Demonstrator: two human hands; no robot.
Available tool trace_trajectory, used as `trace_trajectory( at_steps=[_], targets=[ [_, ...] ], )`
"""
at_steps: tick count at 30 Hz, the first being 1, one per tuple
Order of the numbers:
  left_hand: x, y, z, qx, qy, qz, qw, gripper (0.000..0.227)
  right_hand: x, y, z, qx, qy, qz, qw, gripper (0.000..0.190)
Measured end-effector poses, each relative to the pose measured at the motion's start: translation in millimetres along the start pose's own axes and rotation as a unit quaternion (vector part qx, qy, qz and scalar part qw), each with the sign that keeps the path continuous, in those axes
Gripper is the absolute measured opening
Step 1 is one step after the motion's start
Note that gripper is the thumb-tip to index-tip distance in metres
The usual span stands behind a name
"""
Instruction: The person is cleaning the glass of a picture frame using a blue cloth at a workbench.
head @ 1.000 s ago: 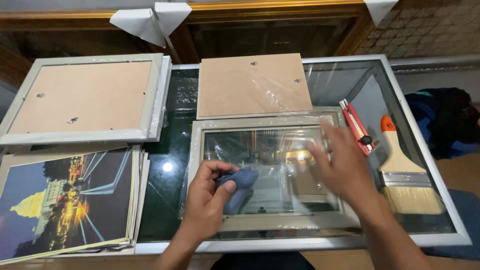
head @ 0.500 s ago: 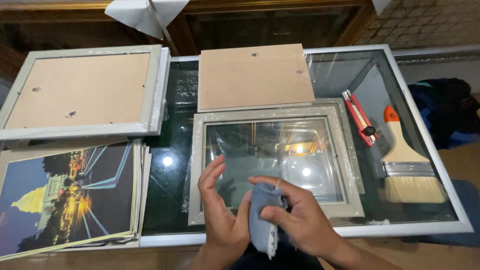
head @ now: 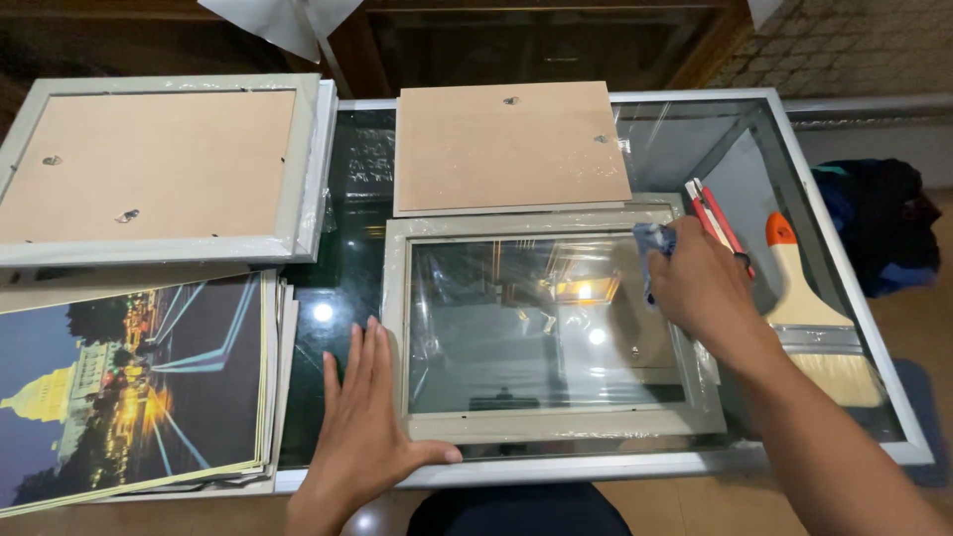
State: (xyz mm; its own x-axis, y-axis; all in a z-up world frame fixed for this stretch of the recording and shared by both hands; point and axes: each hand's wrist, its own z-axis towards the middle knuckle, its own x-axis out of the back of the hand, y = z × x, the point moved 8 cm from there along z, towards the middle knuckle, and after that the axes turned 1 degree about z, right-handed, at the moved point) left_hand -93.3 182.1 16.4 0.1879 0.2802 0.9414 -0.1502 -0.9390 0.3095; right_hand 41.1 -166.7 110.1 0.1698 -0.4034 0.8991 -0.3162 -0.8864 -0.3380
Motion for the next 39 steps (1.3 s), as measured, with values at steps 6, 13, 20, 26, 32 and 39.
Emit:
trace_trajectory(
  at_steps=[6, 13, 20, 26, 32, 39],
  targets=[
    [1.9, 0.9, 2.5, -0.019, 0.035, 0.025, 0.999, 0.175, -30.5, -31.9, 5.6, 0.018, -0.024, -0.016, 0.999, 0.033],
    [2.0, 0.6, 0.9, -0.018, 0.029, -0.006, 0.999, 0.173, -85.7, -121.8, -12.1, 0.101, -0.095, 0.014, 0.990, 0.030],
    [4.3, 0.6, -1.6, -0.031, 0.055, 0.005, 0.998, 0.172, -139.6, -210.2, -8.8, 0.386, 0.004, -0.098, 0.917, 0.030],
    [5.7, 1.3, -3.5, -0.032, 0.062, -0.007, 0.998, 0.169, -138.8, -202.5, -25.2, 0.478, -0.042, -0.097, 0.872, 0.037],
    [1.3, -0.3, -3.4, -0.034, 0.090, 0.016, 0.995, 0.174, -160.1, -155.4, -109.6, 0.556, -0.039, -0.082, 0.826, 0.044],
    [3.1, 0.0, -3.9, -0.040, 0.104, 0.030, 0.993, 0.170, -102.5, -70.9, -90.7, 0.380, -0.075, 0.220, 0.896, 0.039]
  ],
)
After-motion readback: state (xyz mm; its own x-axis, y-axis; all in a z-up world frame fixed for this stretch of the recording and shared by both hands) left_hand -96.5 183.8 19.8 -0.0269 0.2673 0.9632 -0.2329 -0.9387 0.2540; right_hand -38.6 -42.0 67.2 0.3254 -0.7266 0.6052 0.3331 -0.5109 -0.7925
